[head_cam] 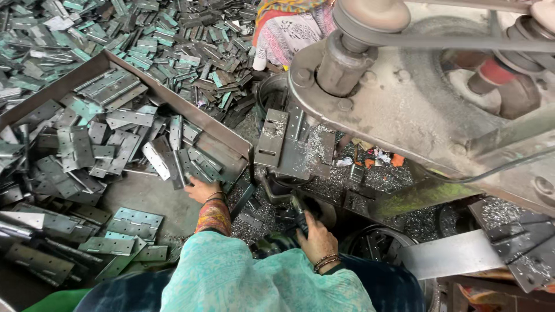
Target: The person operates a manual press machine to shape metal pieces. They repeatedly pick up metal blanks from a bin, place them into the press, and operate the lever to complete the cycle.
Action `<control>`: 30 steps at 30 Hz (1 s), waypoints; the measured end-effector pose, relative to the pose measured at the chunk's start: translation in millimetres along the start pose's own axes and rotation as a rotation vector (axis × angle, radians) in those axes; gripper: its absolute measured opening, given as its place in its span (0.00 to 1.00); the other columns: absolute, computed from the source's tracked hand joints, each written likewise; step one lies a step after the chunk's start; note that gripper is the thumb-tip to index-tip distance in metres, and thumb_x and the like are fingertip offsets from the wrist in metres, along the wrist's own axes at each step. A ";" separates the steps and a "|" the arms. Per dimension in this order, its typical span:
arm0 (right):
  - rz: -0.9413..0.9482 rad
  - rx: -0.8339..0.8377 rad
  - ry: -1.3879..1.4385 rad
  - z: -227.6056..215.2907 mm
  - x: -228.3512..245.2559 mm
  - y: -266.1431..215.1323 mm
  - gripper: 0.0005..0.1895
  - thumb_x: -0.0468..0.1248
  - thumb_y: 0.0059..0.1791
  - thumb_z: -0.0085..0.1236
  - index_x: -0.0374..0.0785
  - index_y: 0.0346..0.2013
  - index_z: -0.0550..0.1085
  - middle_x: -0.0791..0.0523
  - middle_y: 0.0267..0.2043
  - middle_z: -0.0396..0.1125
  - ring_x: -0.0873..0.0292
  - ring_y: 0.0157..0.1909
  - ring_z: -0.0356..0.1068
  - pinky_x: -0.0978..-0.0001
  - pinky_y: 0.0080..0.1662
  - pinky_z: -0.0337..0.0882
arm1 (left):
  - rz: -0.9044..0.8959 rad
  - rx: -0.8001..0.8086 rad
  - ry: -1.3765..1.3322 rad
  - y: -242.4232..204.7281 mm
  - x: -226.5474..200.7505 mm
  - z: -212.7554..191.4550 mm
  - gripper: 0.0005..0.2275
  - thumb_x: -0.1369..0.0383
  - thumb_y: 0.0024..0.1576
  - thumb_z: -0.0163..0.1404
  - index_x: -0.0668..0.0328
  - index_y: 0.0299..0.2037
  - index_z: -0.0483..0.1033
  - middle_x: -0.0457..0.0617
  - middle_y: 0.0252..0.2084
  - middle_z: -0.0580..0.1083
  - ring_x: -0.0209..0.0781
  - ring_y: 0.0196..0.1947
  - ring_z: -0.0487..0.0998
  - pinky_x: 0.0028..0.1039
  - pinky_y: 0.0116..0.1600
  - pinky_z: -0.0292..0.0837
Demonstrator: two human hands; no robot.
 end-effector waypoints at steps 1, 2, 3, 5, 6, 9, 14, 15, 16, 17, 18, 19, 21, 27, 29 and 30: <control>0.003 0.000 0.004 -0.1 -1.1 -0.9 0.34 0.52 0.48 0.57 0.54 0.68 0.60 0.50 0.49 0.72 0.44 0.45 0.76 0.51 0.44 0.77 | 0.024 -0.070 -0.089 0.1 -3.5 -6.4 0.42 0.65 0.41 0.69 0.59 0.68 0.62 0.65 0.60 0.62 0.66 0.55 0.70 0.47 0.58 0.71; 0.006 -0.001 0.012 0.6 -1.0 -1.7 0.34 0.52 0.48 0.57 0.54 0.68 0.61 0.50 0.49 0.73 0.44 0.45 0.76 0.51 0.45 0.77 | 0.051 -0.142 -0.179 0.8 -6.6 -14.0 0.42 0.69 0.40 0.67 0.62 0.68 0.62 0.66 0.59 0.63 0.67 0.54 0.71 0.46 0.59 0.72; -0.003 -0.010 0.015 0.3 -0.6 -3.2 0.34 0.52 0.48 0.57 0.54 0.68 0.61 0.51 0.49 0.73 0.44 0.45 0.76 0.51 0.45 0.77 | 0.078 -0.213 -0.269 -0.2 -7.6 -22.2 0.42 0.74 0.39 0.66 0.65 0.68 0.62 0.68 0.58 0.65 0.67 0.53 0.73 0.44 0.59 0.72; -0.025 -0.033 0.029 -1.8 2.7 -3.4 0.33 0.51 0.48 0.58 0.54 0.67 0.62 0.51 0.49 0.73 0.44 0.45 0.76 0.51 0.45 0.77 | -0.054 -0.171 -0.345 3.6 2.3 -23.4 0.41 0.76 0.41 0.63 0.62 0.69 0.62 0.63 0.51 0.72 0.63 0.50 0.77 0.44 0.58 0.73; -0.022 -0.027 0.031 -1.6 2.8 -2.8 0.33 0.51 0.48 0.58 0.54 0.67 0.62 0.51 0.50 0.72 0.44 0.45 0.76 0.51 0.45 0.77 | -0.117 -0.148 -0.384 3.7 5.5 -24.7 0.40 0.77 0.41 0.61 0.60 0.70 0.62 0.60 0.47 0.76 0.60 0.48 0.79 0.43 0.57 0.74; -0.011 -0.010 0.028 -0.1 1.7 -0.2 0.33 0.51 0.49 0.58 0.54 0.67 0.61 0.50 0.50 0.71 0.42 0.45 0.75 0.50 0.45 0.76 | -0.153 -0.087 -0.804 -2.4 6.7 -31.8 0.35 0.80 0.43 0.62 0.62 0.65 0.66 0.52 0.44 0.77 0.52 0.41 0.80 0.38 0.46 0.79; -0.026 -0.005 0.035 8.2 -1.1 0.1 0.32 0.51 0.49 0.58 0.53 0.67 0.62 0.49 0.48 0.71 0.42 0.44 0.75 0.49 0.44 0.76 | -0.131 0.293 -1.316 -33.6 -25.5 -45.8 0.35 0.87 0.48 0.52 0.56 0.69 0.61 0.50 0.44 0.75 0.44 0.36 0.79 0.31 0.36 0.79; -0.024 0.000 0.037 10.2 -1.8 0.6 0.33 0.51 0.49 0.58 0.53 0.67 0.61 0.49 0.48 0.71 0.42 0.44 0.75 0.49 0.45 0.75 | -0.062 0.354 -1.370 -43.7 -39.1 -51.9 0.34 0.87 0.50 0.51 0.55 0.70 0.62 0.50 0.45 0.75 0.43 0.36 0.80 0.30 0.36 0.79; -0.022 0.001 0.039 11.7 -2.2 2.2 0.34 0.51 0.49 0.58 0.52 0.67 0.61 0.49 0.48 0.71 0.42 0.43 0.75 0.48 0.45 0.75 | 0.002 0.398 -1.362 -53.0 -53.6 -56.2 0.34 0.87 0.50 0.51 0.56 0.70 0.62 0.51 0.44 0.75 0.43 0.36 0.79 0.30 0.37 0.80; -0.020 0.003 0.040 13.4 -2.3 3.2 0.34 0.51 0.49 0.59 0.51 0.67 0.60 0.49 0.47 0.70 0.42 0.43 0.75 0.48 0.45 0.75 | 0.066 0.442 -1.353 -62.0 -68.9 -58.6 0.34 0.88 0.51 0.52 0.57 0.70 0.63 0.52 0.43 0.74 0.43 0.35 0.79 0.31 0.37 0.80; -0.026 -0.002 0.041 14.2 -3.2 2.9 0.34 0.51 0.49 0.59 0.51 0.68 0.60 0.48 0.47 0.71 0.42 0.43 0.75 0.48 0.45 0.75 | 0.127 0.484 -1.345 -73.9 -83.5 -57.0 0.34 0.88 0.52 0.52 0.58 0.71 0.63 0.53 0.42 0.74 0.43 0.35 0.78 0.31 0.37 0.80; -0.032 -0.007 0.041 15.1 -3.8 1.8 0.34 0.51 0.49 0.59 0.50 0.68 0.60 0.48 0.47 0.71 0.42 0.44 0.75 0.48 0.45 0.75 | 0.114 0.569 -1.322 -88.0 -96.3 -45.3 0.34 0.87 0.51 0.52 0.56 0.71 0.63 0.52 0.41 0.74 0.43 0.34 0.78 0.32 0.36 0.79; -0.041 -0.017 0.046 14.6 -5.5 0.7 0.34 0.51 0.50 0.59 0.49 0.68 0.60 0.47 0.47 0.71 0.41 0.45 0.75 0.49 0.46 0.75 | 0.091 0.737 -1.277 -117.0 -120.6 -16.8 0.36 0.86 0.50 0.51 0.51 0.71 0.62 0.51 0.38 0.74 0.43 0.32 0.78 0.32 0.33 0.78; -0.055 0.010 0.086 9.3 -1.7 0.5 0.38 0.47 0.48 0.61 0.48 0.70 0.57 0.46 0.51 0.70 0.40 0.47 0.75 0.49 0.47 0.75 | 0.453 0.525 -0.874 -179.8 -173.4 13.4 0.28 0.79 0.48 0.63 0.59 0.61 0.73 0.55 0.46 0.78 0.48 0.41 0.80 0.32 0.48 0.77; -0.025 0.084 0.080 12.5 -4.6 -2.5 0.38 0.47 0.49 0.60 0.47 0.71 0.56 0.45 0.53 0.68 0.40 0.48 0.75 0.48 0.47 0.76 | 0.714 0.345 -0.578 -197.5 -180.1 -11.7 0.28 0.73 0.47 0.65 0.53 0.62 0.75 0.57 0.49 0.77 0.54 0.47 0.80 0.35 0.54 0.75; -0.021 0.083 0.077 10.4 -3.0 -2.5 0.38 0.47 0.49 0.60 0.47 0.71 0.56 0.45 0.53 0.68 0.39 0.48 0.74 0.48 0.48 0.75 | 0.825 0.314 -0.442 -207.9 -182.6 -22.6 0.27 0.69 0.49 0.64 0.53 0.61 0.76 0.59 0.54 0.74 0.57 0.52 0.76 0.38 0.57 0.73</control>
Point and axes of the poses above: each hand's wrist, its own y-axis towards the middle knuckle, its own z-axis out of the palm, x = y × z, the point moved 9 cm from there along y, towards the middle knuckle
